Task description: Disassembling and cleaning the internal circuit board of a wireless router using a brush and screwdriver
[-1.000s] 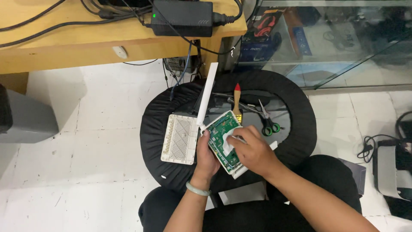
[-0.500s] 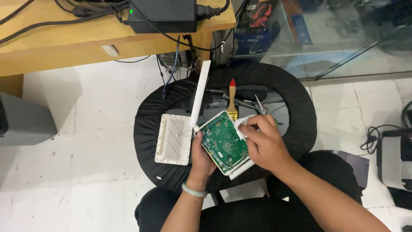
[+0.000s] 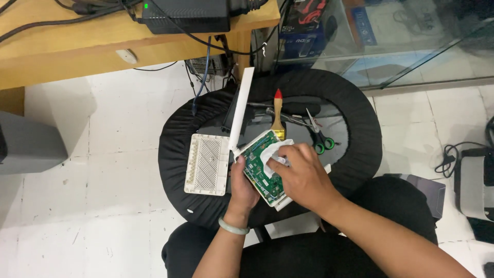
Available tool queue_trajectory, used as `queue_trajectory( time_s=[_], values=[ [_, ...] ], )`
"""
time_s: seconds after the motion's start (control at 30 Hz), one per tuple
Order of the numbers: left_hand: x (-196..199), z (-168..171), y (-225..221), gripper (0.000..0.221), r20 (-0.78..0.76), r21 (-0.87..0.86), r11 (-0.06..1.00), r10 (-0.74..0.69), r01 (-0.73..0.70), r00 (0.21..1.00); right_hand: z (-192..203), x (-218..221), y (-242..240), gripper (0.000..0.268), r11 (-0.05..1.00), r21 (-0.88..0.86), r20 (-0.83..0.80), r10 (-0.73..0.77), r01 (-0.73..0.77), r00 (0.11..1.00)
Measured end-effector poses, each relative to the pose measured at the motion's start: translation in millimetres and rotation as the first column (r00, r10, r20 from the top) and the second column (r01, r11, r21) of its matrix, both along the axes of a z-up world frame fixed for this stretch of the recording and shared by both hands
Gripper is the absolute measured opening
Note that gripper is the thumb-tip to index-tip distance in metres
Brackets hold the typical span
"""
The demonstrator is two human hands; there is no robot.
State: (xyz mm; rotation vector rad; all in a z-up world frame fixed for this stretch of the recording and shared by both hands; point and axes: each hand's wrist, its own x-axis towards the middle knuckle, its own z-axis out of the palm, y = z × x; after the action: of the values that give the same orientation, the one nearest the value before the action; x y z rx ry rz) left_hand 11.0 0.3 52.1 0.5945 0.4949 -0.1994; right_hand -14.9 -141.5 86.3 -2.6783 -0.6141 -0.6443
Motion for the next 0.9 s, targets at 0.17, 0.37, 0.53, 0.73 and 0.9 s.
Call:
queue_trajectory(
  time_s=[0.17,0.37,0.53,0.73,0.9],
  values=[
    [-1,19,-2,0.033,0.054,0.034,0.999,-0.014,0.012,0.998,8,-3,0,0.035,1.000,-0.014,-0.023,-0.001,0.001,1.000],
    [-1,30,-3,0.027,0.090,0.015,1.000,0.023,-0.024,0.996,6,-3,2,0.032,1.000,-0.001,-0.023,0.001,-0.001,1.000],
    [-1,39,-3,0.026,0.097,-0.001,1.000,0.024,-0.024,0.995,3,-3,1,0.032,1.000,0.021,-0.053,0.024,-0.023,0.998],
    [9,20,5,0.034,-0.001,0.036,0.999,-0.010,0.010,1.000,2,12,-30,0.032,0.984,0.172,-0.049,0.050,-0.041,0.998],
    [26,12,41,0.048,-0.131,0.006,0.992,0.122,-0.122,0.984,-33,48,-159,0.027,0.797,0.191,-0.467,-0.440,0.574,0.767]
  ],
)
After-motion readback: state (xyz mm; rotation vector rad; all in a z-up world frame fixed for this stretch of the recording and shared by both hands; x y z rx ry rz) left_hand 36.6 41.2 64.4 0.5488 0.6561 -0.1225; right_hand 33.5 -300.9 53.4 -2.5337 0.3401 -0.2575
